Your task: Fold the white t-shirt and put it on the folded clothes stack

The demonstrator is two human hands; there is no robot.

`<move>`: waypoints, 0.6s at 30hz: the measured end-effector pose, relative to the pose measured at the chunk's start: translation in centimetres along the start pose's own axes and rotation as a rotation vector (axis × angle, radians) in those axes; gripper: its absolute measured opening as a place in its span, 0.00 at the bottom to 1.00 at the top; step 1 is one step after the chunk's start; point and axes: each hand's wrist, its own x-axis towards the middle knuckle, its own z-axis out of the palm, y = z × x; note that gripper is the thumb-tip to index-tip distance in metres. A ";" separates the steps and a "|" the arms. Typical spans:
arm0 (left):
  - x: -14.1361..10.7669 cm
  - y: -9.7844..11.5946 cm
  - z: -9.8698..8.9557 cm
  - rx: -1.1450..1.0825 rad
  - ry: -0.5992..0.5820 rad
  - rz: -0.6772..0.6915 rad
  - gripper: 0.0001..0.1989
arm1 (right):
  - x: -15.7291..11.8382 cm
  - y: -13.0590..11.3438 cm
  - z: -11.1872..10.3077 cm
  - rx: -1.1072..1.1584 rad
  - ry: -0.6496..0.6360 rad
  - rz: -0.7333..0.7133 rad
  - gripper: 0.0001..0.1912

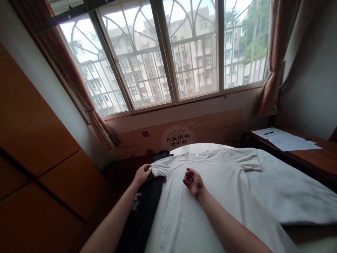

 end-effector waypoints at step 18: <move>-4.7 4.0 1.1 0.051 -0.004 -0.017 0.16 | -0.4 0.1 0.3 0.006 0.032 0.026 0.07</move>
